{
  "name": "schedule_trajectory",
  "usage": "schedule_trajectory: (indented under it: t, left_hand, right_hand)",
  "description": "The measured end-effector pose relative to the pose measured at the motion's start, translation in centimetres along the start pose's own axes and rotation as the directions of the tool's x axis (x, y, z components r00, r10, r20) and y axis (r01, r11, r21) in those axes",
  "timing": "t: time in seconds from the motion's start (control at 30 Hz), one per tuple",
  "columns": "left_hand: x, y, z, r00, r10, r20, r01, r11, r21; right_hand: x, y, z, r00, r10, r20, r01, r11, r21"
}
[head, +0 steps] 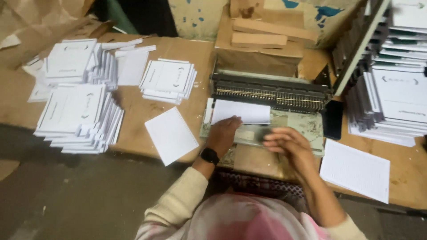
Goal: Manually punching holes in stacks of paper using a comb binding machine on a production table.
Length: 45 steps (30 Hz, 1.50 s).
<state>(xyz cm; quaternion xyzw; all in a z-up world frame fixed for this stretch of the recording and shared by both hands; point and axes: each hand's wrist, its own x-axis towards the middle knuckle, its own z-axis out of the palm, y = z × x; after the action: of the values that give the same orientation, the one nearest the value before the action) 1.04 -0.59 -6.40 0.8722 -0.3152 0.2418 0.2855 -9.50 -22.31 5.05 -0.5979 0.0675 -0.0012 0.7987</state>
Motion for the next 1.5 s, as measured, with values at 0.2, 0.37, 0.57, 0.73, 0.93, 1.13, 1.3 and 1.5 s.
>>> schedule_trajectory:
  t: [0.2,0.37,0.57,0.73,0.93,1.13,1.3,1.5]
  left_hand:
    - [-1.1,3.3,-9.0,0.957,-0.265,-0.120,0.217,0.925,-0.312]
    - [-6.8,-4.3,-12.1,0.484,-0.794,-0.367,0.512,0.597,-0.617]
    - [-11.4,-9.3,-14.1,-0.056,-0.986,-0.159,0.559,0.101,-0.823]
    - [-11.8,-9.1,-14.0,-0.087,-0.985,-0.146,0.731,0.037,-0.681]
    - [-13.5,-11.0,-13.0,0.073,-0.972,-0.223,0.773,0.197,-0.603]
    - [-12.6,-8.5,-14.4,0.194,-0.947,-0.257,0.836,0.297,-0.461]
    - [-11.8,-7.3,-16.2,0.477,-0.814,-0.331,0.855,0.517,-0.039]
    - [-5.7,-0.4,-15.9,0.814,-0.496,-0.302,0.534,0.844,0.053]
  right_hand:
    - [-3.8,0.7,-6.9,0.982,-0.033,-0.188,0.028,0.999,-0.032]
    - [-5.0,2.8,-9.7,0.968,-0.032,-0.249,0.035,0.999,0.007]
    - [-4.8,4.1,-9.8,0.974,0.032,-0.222,-0.030,0.999,0.014]
    - [-5.0,3.6,-10.1,0.976,0.047,-0.211,-0.047,0.999,0.006]
    - [-5.4,3.6,-11.3,0.966,0.062,-0.250,-0.063,0.998,0.002]
    - [-6.3,4.2,-12.2,0.963,0.073,-0.261,-0.069,0.997,0.025]
    - [-7.6,3.7,-14.0,0.909,-0.075,-0.409,-0.004,0.982,-0.188]
    - [-11.3,3.4,-23.7,0.707,-0.466,-0.532,-0.146,0.639,-0.755]
